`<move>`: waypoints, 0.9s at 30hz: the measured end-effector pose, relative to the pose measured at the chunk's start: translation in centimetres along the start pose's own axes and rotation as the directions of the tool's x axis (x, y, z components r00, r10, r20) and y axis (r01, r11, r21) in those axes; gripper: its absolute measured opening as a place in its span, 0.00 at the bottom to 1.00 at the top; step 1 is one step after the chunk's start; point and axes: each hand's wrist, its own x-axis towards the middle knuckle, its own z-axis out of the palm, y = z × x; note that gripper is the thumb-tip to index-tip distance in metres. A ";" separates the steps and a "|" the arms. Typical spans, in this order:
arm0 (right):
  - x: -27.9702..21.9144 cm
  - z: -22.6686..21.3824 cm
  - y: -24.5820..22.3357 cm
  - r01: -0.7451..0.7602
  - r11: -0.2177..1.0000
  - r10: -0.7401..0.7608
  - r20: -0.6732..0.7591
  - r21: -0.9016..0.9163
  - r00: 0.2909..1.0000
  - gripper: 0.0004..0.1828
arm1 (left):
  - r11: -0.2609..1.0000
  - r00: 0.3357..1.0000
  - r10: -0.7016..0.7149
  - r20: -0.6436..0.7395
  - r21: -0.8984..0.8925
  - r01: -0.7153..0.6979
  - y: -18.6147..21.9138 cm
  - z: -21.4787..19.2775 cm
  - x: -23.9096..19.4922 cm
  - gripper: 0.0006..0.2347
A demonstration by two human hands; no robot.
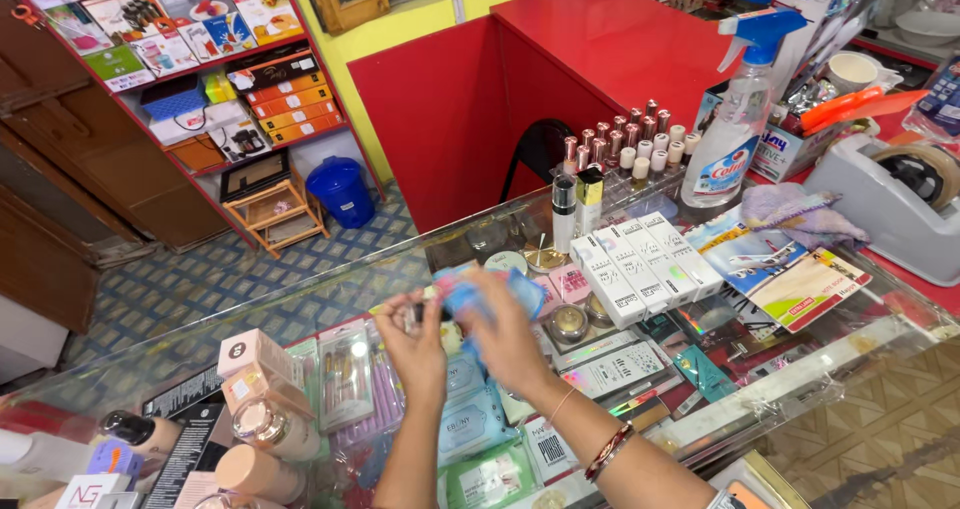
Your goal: The person wipes the surfaces of various cosmetic bottles and boxes on a glass display counter using a blue cloth. They handle items one by one, wiping the exterior of foundation bottles, small boxes, and other containers before placing them back on the counter.
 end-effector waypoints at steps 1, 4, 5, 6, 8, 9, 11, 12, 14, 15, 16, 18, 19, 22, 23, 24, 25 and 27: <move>-0.5 -0.5 -0.9 0.300 0.924 -0.293 0.064 -0.237 0.954 0.31 | 0.999 0.999 -0.038 -0.018 -0.037 0.037 0.4 0.2 0.1 0.17; -0.5 -1.0 -2.7 0.521 0.688 -0.483 0.218 -0.505 0.848 0.36 | 0.985 0.989 -0.136 -0.053 -0.111 0.129 3.4 1.1 1.0 0.18; -0.4 -1.1 -3.0 0.499 0.674 -0.456 0.224 -0.544 0.861 0.36 | 0.981 0.985 -0.163 -0.049 -0.116 0.157 4.5 1.6 1.0 0.18; -0.1 -1.2 -3.0 0.474 0.687 -0.415 0.238 -0.550 0.878 0.36 | 0.975 0.981 -0.188 -0.038 -0.124 0.182 5.4 2.2 1.3 0.19; 0.3 -1.7 -2.8 0.420 0.710 -0.326 0.265 -0.566 0.907 0.35 | 0.987 0.991 -0.135 -0.013 -0.087 0.133 6.9 2.9 1.6 0.20; 0.4 -2.0 -2.6 0.383 0.735 -0.278 0.265 -0.560 0.923 0.33 | 0.991 0.994 -0.111 0.001 -0.070 0.111 7.4 3.2 1.6 0.20; 1.1 -2.5 -2.3 0.309 0.778 -0.188 0.268 -0.547 0.945 0.29 | 0.992 0.996 -0.085 0.033 -0.095 0.088 8.1 3.9 1.7 0.19; 1.1 -2.5 -2.4 0.287 0.851 -0.201 0.232 -0.439 0.952 0.30 | 0.992 0.996 -0.071 0.047 -0.105 0.075 8.4 4.0 1.8 0.18; 0.9 -2.8 -2.9 0.245 0.949 -0.217 0.153 -0.201 0.964 0.32 | 0.975 0.988 -0.092 0.128 -0.191 0.115 8.9 4.2 2.0 0.16; 0.9 -3.0 -3.2 0.259 0.960 -0.242 0.154 -0.103 0.958 0.32 | 0.963 0.981 -0.098 0.170 -0.233 0.136 9.2 4.3 2.2 0.15; 0.7 -3.2 -3.3 0.267 0.964 -0.263 0.153 -0.005 0.953 0.32 | 0.957 0.975 -0.123 0.187 -0.237 0.166 9.4 4.3 2.4 0.14; 0.7 -3.4 -3.4 0.157 0.982 -0.175 0.189 0.106 0.966 0.31 | 0.943 0.960 -0.173 0.222 -0.243 0.227 9.9 4.5 2.9 0.13; 0.8 -3.4 -3.3 0.040 0.993 -0.065 0.230 0.115 0.971 0.31 | 0.931 0.951 -0.200 0.237 -0.256 0.260 10.1 4.5 3.1 0.13; 1.2 -3.3 -2.6 -0.288 0.903 0.160 0.374 0.318 0.914 0.34 | 0.900 0.925 -0.262 0.275 -0.276 0.337 10.8 4.5 3.4 0.14; 1.4 -3.2 -2.5 -0.388 0.829 0.203 0.431 0.403 0.879 0.36 | 0.897 0.921 -0.268 0.284 -0.275 0.346 11.2 4.6 3.3 0.14; 1.5 -3.3 -2.5 -0.356 0.835 0.170 0.419 0.420 0.892 0.35 | 0.894 0.918 -0.271 0.291 -0.278 0.352 11.5 4.7 3.4 0.14; 1.5 -3.3 -2.7 -0.324 0.839 0.136 0.407 0.437 0.903 0.33 | 0.902 0.921 -0.255 0.296 -0.272 0.337 11.7 4.9 3.3 0.15; 1.3 -3.4 -3.6 -0.177 0.915 0.050 0.334 0.363 0.941 0.27 | 0.916 0.927 -0.224 0.301 -0.259 0.306 12.1 5.3 3.0 0.17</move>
